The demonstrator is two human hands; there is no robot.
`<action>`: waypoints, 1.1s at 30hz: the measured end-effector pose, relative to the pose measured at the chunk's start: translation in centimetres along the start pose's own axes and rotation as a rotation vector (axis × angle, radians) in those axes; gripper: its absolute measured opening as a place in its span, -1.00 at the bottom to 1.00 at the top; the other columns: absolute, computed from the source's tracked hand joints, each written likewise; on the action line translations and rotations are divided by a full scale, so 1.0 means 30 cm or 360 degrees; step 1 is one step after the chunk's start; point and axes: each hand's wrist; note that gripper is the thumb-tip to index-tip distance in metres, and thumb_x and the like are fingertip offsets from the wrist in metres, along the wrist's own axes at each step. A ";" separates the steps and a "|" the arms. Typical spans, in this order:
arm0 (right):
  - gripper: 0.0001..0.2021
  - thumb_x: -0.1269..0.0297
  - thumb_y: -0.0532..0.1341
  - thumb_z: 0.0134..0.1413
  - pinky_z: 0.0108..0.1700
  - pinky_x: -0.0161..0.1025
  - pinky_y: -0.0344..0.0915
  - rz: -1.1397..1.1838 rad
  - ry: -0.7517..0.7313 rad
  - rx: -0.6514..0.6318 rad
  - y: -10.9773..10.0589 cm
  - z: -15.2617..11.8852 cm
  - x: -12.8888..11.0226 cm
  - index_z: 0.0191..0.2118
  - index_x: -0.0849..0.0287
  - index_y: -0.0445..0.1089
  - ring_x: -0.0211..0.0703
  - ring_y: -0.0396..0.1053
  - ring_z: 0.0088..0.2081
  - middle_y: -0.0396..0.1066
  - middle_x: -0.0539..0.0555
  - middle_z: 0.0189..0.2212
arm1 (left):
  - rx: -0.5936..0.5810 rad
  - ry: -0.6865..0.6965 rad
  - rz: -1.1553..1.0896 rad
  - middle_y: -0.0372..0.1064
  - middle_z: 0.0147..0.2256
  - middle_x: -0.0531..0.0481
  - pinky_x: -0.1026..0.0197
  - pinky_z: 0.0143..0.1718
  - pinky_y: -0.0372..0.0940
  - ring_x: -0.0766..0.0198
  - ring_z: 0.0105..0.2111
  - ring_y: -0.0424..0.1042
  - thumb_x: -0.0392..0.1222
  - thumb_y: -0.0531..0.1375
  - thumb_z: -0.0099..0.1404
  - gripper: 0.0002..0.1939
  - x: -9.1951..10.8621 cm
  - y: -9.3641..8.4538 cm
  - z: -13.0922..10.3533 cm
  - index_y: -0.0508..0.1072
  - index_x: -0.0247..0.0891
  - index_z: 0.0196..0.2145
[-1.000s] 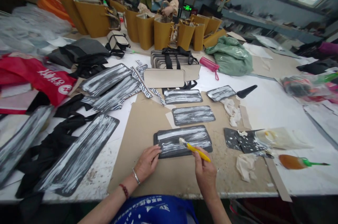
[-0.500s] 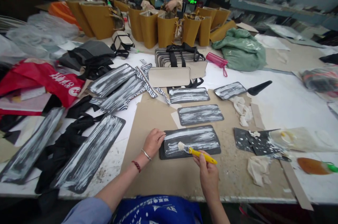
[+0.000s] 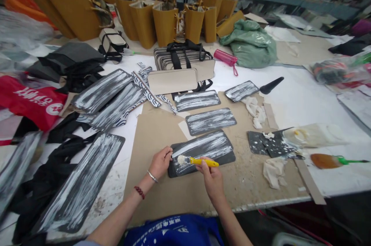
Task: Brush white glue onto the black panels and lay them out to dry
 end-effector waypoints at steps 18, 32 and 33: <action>-0.56 -0.02 0.28 -0.25 -0.23 -0.16 0.43 0.0136 -0.0061 0.0597 -0.383 0.258 -0.072 -0.38 0.31 0.36 -0.09 0.46 -0.40 0.47 0.11 -0.52 | -0.0106 -0.0345 -0.0358 0.30 -0.62 0.07 0.22 -0.51 0.29 0.27 -0.58 0.35 0.13 0.05 0.03 -0.64 -0.011 -0.070 -0.097 0.29 -0.25 -0.43; -0.55 0.01 0.30 -0.22 -0.23 -0.21 0.43 0.0390 0.0156 0.0226 -0.179 0.097 -0.062 -0.29 0.30 0.34 -0.11 0.46 -0.34 0.48 0.09 -0.46 | 0.0019 -0.0502 -0.0713 0.27 -0.64 0.10 0.28 -0.53 0.25 0.34 -0.60 0.28 0.10 0.14 -0.04 -0.66 -0.029 0.019 -0.122 0.32 -0.29 -0.57; -0.54 0.00 0.29 -0.22 -0.23 -0.18 0.43 0.0382 0.0184 0.0146 -0.135 0.078 -0.066 -0.28 0.30 0.34 -0.09 0.46 -0.34 0.48 0.10 -0.46 | 0.0002 -0.0510 -0.0722 0.28 -0.64 0.10 0.28 -0.54 0.25 0.34 -0.60 0.28 0.09 0.14 -0.04 -0.66 -0.031 0.020 -0.123 0.32 -0.28 -0.58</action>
Point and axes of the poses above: each hand's wrist, its own z-axis towards the middle knuckle, its own y-axis out of the palm, x = y × z
